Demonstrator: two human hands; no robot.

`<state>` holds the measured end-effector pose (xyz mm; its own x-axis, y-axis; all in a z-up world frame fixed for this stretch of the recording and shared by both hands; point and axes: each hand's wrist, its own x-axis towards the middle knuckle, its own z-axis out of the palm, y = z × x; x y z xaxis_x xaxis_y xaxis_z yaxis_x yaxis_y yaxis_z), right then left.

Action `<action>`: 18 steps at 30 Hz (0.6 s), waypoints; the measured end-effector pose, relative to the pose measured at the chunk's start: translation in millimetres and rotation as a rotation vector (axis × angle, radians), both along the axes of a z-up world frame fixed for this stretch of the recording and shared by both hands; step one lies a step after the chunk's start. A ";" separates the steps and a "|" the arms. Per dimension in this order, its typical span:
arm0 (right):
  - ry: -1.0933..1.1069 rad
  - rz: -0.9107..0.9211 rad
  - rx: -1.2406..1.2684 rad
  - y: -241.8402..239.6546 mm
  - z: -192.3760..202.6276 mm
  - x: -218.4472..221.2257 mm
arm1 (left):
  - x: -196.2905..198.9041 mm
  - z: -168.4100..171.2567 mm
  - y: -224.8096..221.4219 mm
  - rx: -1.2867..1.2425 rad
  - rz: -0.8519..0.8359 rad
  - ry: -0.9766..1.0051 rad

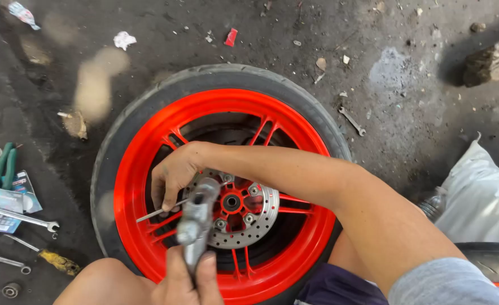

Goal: Repairing a motorcycle wheel by working on the brake disc assembly using a socket wrench, a hammer, and a metal rod

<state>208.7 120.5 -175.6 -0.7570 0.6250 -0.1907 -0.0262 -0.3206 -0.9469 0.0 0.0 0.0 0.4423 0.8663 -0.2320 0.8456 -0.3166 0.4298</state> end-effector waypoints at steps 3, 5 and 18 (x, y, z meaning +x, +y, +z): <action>0.021 0.023 0.136 3.8 -5.8 -1.2 | 5.6 -18.4 -3.0 -0.170 -0.077 0.361; 0.026 0.024 0.119 0.1 -5.0 3.2 | 16.0 -29.8 -1.4 -0.248 -0.141 0.370; 0.103 -0.019 0.049 -2.6 -14.3 -0.6 | 8.2 -51.2 -19.4 -0.167 -0.100 0.460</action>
